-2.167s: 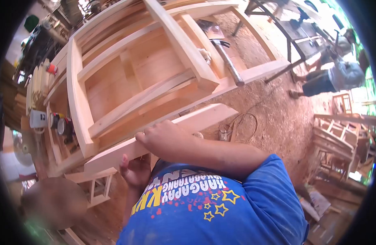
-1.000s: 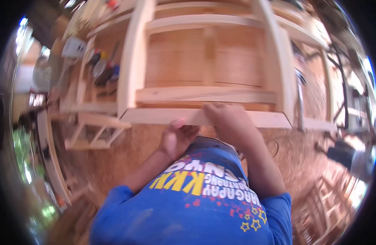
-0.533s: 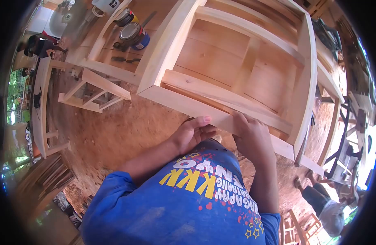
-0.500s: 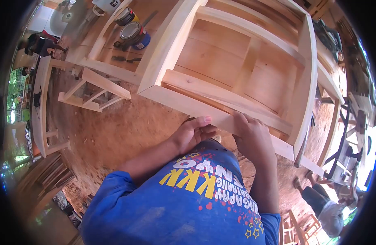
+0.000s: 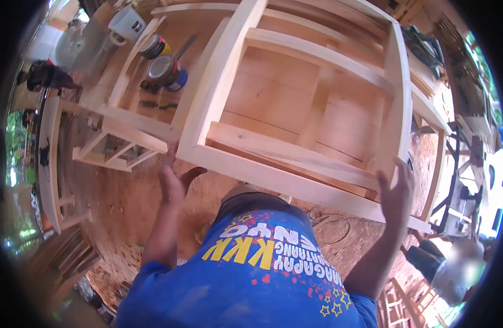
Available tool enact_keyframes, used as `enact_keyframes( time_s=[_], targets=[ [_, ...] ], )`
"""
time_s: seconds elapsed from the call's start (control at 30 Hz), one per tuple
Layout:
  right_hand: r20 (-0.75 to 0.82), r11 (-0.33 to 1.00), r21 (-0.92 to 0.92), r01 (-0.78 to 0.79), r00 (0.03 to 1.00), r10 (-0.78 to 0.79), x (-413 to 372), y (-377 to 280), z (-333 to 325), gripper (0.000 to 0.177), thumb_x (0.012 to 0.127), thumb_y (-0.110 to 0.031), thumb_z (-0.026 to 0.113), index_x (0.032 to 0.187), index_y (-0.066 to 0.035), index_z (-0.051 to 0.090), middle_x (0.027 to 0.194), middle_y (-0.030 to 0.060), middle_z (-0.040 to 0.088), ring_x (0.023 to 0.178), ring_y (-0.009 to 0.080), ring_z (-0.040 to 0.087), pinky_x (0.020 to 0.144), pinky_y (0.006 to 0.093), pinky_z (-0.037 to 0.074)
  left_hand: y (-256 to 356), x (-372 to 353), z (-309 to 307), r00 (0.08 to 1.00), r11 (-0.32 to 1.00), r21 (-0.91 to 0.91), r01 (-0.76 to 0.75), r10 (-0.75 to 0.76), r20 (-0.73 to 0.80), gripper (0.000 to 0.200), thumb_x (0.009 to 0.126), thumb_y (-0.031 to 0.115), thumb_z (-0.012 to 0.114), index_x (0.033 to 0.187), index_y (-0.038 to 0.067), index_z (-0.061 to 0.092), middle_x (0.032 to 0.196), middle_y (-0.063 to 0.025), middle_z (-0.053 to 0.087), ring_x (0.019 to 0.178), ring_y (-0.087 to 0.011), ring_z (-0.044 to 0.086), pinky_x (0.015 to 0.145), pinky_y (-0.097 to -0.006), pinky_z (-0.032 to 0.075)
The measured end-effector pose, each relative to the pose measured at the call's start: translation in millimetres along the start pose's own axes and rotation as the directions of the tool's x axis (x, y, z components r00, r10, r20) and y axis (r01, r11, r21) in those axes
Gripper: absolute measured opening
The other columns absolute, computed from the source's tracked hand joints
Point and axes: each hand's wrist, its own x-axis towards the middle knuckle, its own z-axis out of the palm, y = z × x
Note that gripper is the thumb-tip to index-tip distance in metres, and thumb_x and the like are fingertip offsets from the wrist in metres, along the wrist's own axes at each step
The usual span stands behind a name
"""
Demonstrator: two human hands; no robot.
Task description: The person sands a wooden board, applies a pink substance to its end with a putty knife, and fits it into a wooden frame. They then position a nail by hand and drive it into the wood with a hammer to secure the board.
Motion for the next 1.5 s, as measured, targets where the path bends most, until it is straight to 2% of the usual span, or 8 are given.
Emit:
enact_keyframes(
  time_s=[0.27, 0.37, 0.43, 0.5, 0.93, 1.1, 1.3, 1.5],
  targets=[
    [0.39, 0.709, 0.398, -0.582, 0.807, 0.443, -42, 127, 25, 0.06, 0.112, -0.056, 0.043, 0.103, -0.001, 0.064, 0.08, -0.0021, 0.051, 0.076, 0.0093, 0.046, 0.067, 0.0293, 0.043, -17, 31, 0, 0.916, 0.918, 0.189, -0.349, 0.292, 0.275, 0.031, 0.074, 0.015, 0.088, 0.101, 0.006, 0.076, 0.095, -0.0155, 0.075, 0.09, -0.0396, 0.072, 0.078, -0.0467, 0.06],
    [0.284, 0.878, 0.311, -0.365, 0.917, 0.281, -44, 105, 30, 0.059, 0.108, -0.061, 0.048, 0.101, -0.004, 0.059, 0.073, -0.0044, 0.047, 0.066, 0.0072, 0.046, 0.056, 0.0268, 0.039, -36, 26, -2, 0.902, 0.911, 0.204, -0.358, 0.281, 0.327, 0.04, 0.08, 0.029, 0.087, 0.11, 0.005, 0.074, 0.1, -0.0144, 0.074, 0.094, -0.0362, 0.072, 0.082, -0.0452, 0.06],
    [0.343, 0.819, 0.385, -0.426, 0.889, 0.302, -43, 97, 24, 0.066, 0.107, -0.064, 0.049, 0.11, 0.001, 0.062, 0.073, -0.0006, 0.054, 0.066, 0.0076, 0.051, 0.058, 0.0272, 0.043, -38, 27, -3, 0.941, 0.978, -0.21, 0.021, 0.052, 0.334, 0.055, 0.085, 0.046, 0.082, 0.119, 0.005, 0.069, 0.109, -0.0126, 0.072, 0.102, -0.0319, 0.07, 0.089, -0.0445, 0.059],
    [0.374, 0.767, 0.442, -0.465, 0.873, 0.314, -44, 87, 21, 0.07, 0.106, -0.065, 0.051, 0.115, 0.003, 0.063, 0.073, 0.0012, 0.058, 0.065, 0.0078, 0.054, 0.059, 0.0278, 0.045, -33, 25, 0, 0.779, 0.271, -0.731, 0.626, -0.278, 0.563, 0.076, 0.089, 0.067, 0.073, 0.13, 0.004, 0.064, 0.121, -0.0104, 0.068, 0.113, -0.0269, 0.067, 0.096, -0.0443, 0.057],
    [0.397, 0.709, 0.493, -0.504, 0.856, 0.332, -41, 38, 38, 0.074, 0.101, -0.07, 0.055, 0.127, -0.001, 0.059, 0.079, -0.0046, 0.055, 0.062, 0.005, 0.05, 0.054, 0.0267, 0.044, -63, 95, -15, 0.804, 0.581, -0.569, 0.582, -0.307, 0.509, 0.111, 0.083, 0.086, 0.064, 0.153, 0.002, 0.044, 0.143, -0.0136, 0.056, 0.131, -0.032, 0.058, 0.112, -0.0525, 0.05],
    [0.154, 0.795, 0.486, -0.363, 0.931, 0.331, -51, 21, 22, 0.082, 0.097, -0.054, 0.072, 0.16, -0.011, 0.043, 0.131, 0.0233, 0.067, 0.114, 0.0286, 0.067, 0.1, 0.0417, 0.053, 12, 107, -17, 0.913, 0.989, -0.087, -0.121, 0.145, 0.382, 0.114, 0.075, 0.036, 0.096, 0.163, 0.008, 0.03, 0.152, -0.0193, 0.052, 0.132, -0.032, 0.057, 0.112, -0.0508, 0.05],
    [0.358, 0.961, 0.166, -0.221, 0.922, 0.15, -69, -16, -14, 0.101, 0.067, -0.025, 0.097, 0.157, -0.027, 0.051, 0.161, 0.0307, 0.039, 0.141, 0.0459, 0.051, 0.118, 0.0442, 0.043, 73, 127, -34, 0.722, 0.854, 0.253, -0.454, 0.187, 0.666, 0.091, 0.06, 0.005, 0.094, 0.143, 0.009, 0.057, 0.126, -0.0238, 0.064, 0.119, -0.0438, 0.063, 0.102, -0.0503, 0.053],
    [0.321, 0.971, -0.012, -0.238, 0.919, 0.229, -73, -25, 5, 0.07, 0.078, -0.009, 0.081, 0.144, -0.026, 0.064, 0.16, 0.0339, 0.036, 0.121, 0.0433, 0.067, 0.099, 0.0463, 0.059, 55, 145, -29, 0.68, 0.779, 0.259, -0.571, 0.271, 0.682, 0.061, 0.058, 0.006, 0.09, 0.113, 0.003, 0.065, 0.115, -0.0277, 0.063, 0.108, -0.0521, 0.061, 0.096, -0.0524, 0.051]
  ],
)
